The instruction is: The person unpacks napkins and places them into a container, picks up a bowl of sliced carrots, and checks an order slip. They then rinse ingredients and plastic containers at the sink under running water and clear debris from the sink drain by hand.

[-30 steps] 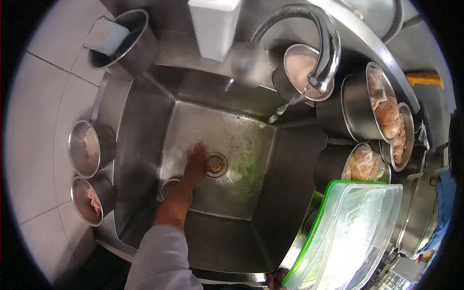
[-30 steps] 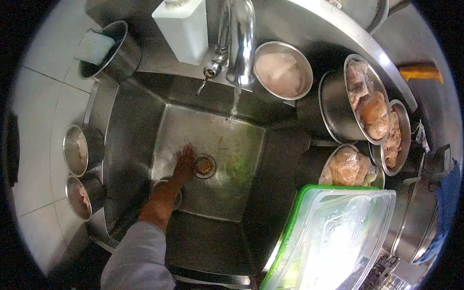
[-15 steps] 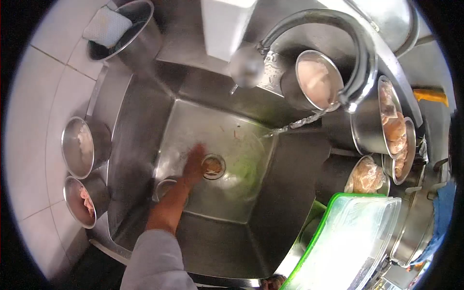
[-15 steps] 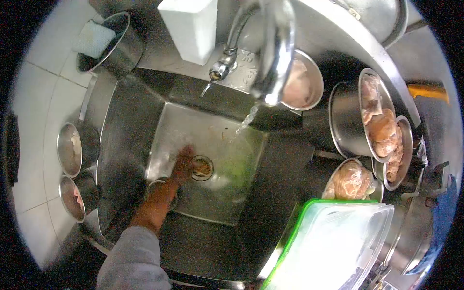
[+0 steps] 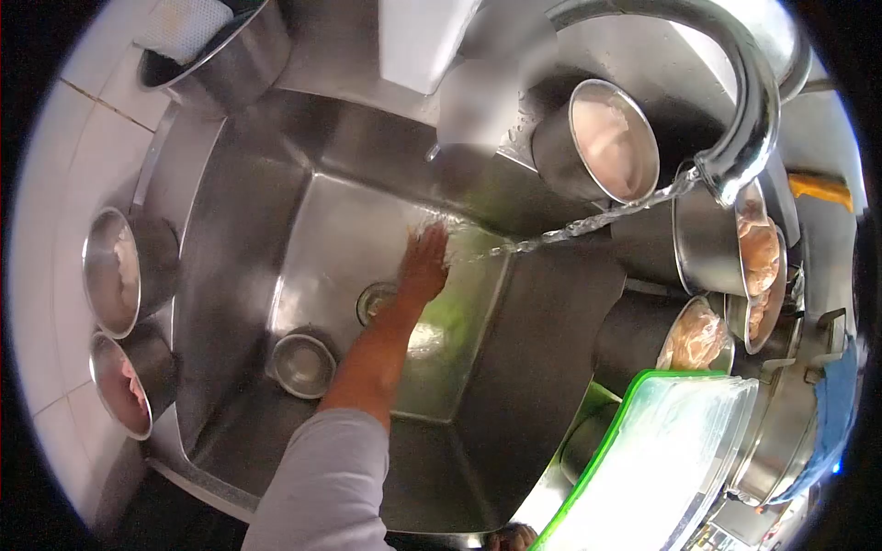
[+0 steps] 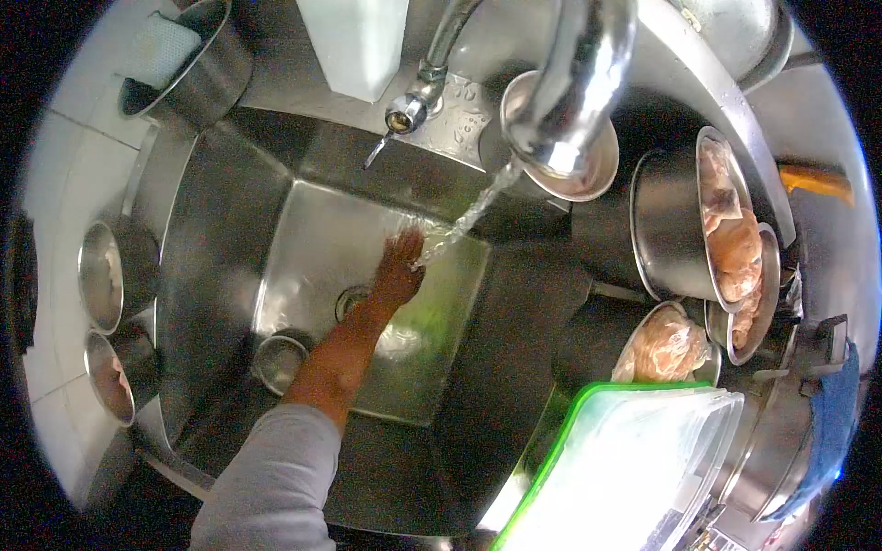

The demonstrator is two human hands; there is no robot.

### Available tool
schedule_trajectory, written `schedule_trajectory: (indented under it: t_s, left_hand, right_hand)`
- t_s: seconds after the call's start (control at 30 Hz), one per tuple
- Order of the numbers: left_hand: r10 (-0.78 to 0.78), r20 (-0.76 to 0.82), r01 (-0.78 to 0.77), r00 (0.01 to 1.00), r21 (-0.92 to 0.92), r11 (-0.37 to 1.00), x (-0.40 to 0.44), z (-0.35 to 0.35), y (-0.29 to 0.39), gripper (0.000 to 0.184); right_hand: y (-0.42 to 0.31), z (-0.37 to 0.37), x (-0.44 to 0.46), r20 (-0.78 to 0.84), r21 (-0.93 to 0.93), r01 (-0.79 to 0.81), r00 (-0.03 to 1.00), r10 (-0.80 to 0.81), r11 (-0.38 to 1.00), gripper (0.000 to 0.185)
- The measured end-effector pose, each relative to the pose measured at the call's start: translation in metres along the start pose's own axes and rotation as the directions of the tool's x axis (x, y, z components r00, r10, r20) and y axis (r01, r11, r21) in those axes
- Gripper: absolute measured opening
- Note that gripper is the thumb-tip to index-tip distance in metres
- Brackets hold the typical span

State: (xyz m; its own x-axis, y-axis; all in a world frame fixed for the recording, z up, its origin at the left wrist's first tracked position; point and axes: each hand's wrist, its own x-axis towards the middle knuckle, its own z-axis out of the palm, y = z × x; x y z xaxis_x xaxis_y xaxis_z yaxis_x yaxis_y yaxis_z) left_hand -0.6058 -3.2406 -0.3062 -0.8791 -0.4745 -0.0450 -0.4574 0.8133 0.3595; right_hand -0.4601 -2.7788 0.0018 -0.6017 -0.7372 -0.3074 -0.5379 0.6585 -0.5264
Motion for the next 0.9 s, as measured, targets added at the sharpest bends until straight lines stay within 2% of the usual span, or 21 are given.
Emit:
schedule_trajectory:
  t_s: [0.1,0.13,0.2,0.23,0.27,0.3,0.37,0.43,0.47,0.53,0.57,0.63,0.67,0.73,0.77,0.83,0.9]
  left_hand:
    - [-0.098,0.067,0.094,0.993,0.059,0.994,-0.066,0.022,-0.005,0.062]
    - [-0.096,0.07,0.092,0.993,0.068,0.993,-0.083,0.009,-0.008,0.062]
    - [-0.023,0.377,0.05,0.926,-0.062,0.997,-0.105,-0.022,-0.013,0.061]
    - [-0.024,0.375,0.049,0.927,-0.057,0.997,-0.101,-0.024,-0.021,0.061]
    - [-0.03,0.16,0.048,0.987,-0.11,0.993,-0.092,-0.024,-0.03,0.062]
    - [-0.047,-0.058,0.037,0.997,-0.164,0.986,-0.082,-0.022,-0.038,0.063]
    - [-0.086,-0.147,0.057,0.985,-0.186,0.981,-0.035,-0.05,-0.043,0.065]
    - [-0.102,-0.008,0.099,0.995,-0.169,0.981,-0.007,-0.035,-0.068,0.068]
    - [-0.115,0.021,0.117,0.993,-0.168,0.979,-0.021,-0.034,-0.07,0.068]
    - [0.077,0.192,-0.039,0.978,-0.193,0.98,-0.046,-0.039,-0.073,0.067]
    - [0.076,0.205,-0.038,0.976,-0.187,0.982,-0.066,-0.032,-0.075,0.067]
    - [0.144,0.298,-0.131,0.944,-0.063,0.989,-0.121,-0.02,-0.069,0.065]
    - [0.146,0.299,-0.134,0.943,-0.059,0.989,-0.137,-0.027,-0.058,0.065]
    - [-0.035,0.32,0.015,0.947,0.065,0.998,-0.161,-0.045,-0.031,0.067]
    - [-0.036,0.323,0.016,0.946,0.063,0.998,-0.167,-0.049,-0.021,0.067]
    - [0.242,0.281,-0.182,0.929,-0.223,0.958,-0.172,-0.05,0.004,0.071]
    - [0.228,0.3,-0.175,0.926,-0.194,0.965,-0.165,-0.013,0.036,0.072]
  right_hand:
    - [-0.003,0.0,-0.002,-0.016,0.004,0.001,1.0,-0.001,1.0,0.014]
    - [-0.004,0.0,-0.003,-0.022,0.006,0.0,1.0,0.0,1.0,0.014]
    - [-0.005,0.0,-0.002,-0.03,0.012,0.007,1.0,-0.007,1.0,0.013]
    - [-0.004,-0.001,-0.003,-0.031,0.01,0.013,0.999,-0.013,1.0,0.013]
    - [-0.005,-0.001,-0.002,-0.033,0.009,0.017,0.999,-0.016,1.0,0.013]
    - [-0.005,0.0,-0.002,-0.033,0.004,0.019,0.999,-0.018,1.0,0.013]
    - [-0.006,0.0,-0.004,-0.033,-0.008,0.023,0.999,-0.023,1.0,0.013]
    - [-0.007,-0.001,-0.006,-0.031,-0.017,0.031,0.999,-0.032,0.999,0.013]
    - [-0.008,-0.001,-0.004,-0.035,-0.023,0.036,0.999,-0.036,0.999,0.013]
    - [-0.009,-0.003,-0.006,-0.041,-0.022,0.035,0.999,-0.036,0.999,0.013]
    - [-0.01,-0.004,-0.007,-0.047,-0.019,0.035,0.998,-0.036,0.999,0.013]
    - [-0.011,-0.006,-0.009,-0.058,-0.015,0.037,0.998,-0.038,0.999,0.013]
    - [-0.011,-0.006,-0.008,-0.061,-0.016,0.041,0.997,-0.042,0.999,0.013]
    - [-0.011,-0.007,-0.008,-0.064,-0.015,0.045,0.997,-0.046,0.999,0.013]
    - [-0.011,-0.007,-0.008,-0.067,-0.022,0.048,0.997,-0.049,0.999,0.013]
    - [-0.011,-0.008,-0.01,-0.066,-0.031,0.052,0.996,-0.054,0.998,0.013]
    - [-0.011,-0.007,-0.008,-0.064,-0.033,0.061,0.996,-0.063,0.998,0.013]
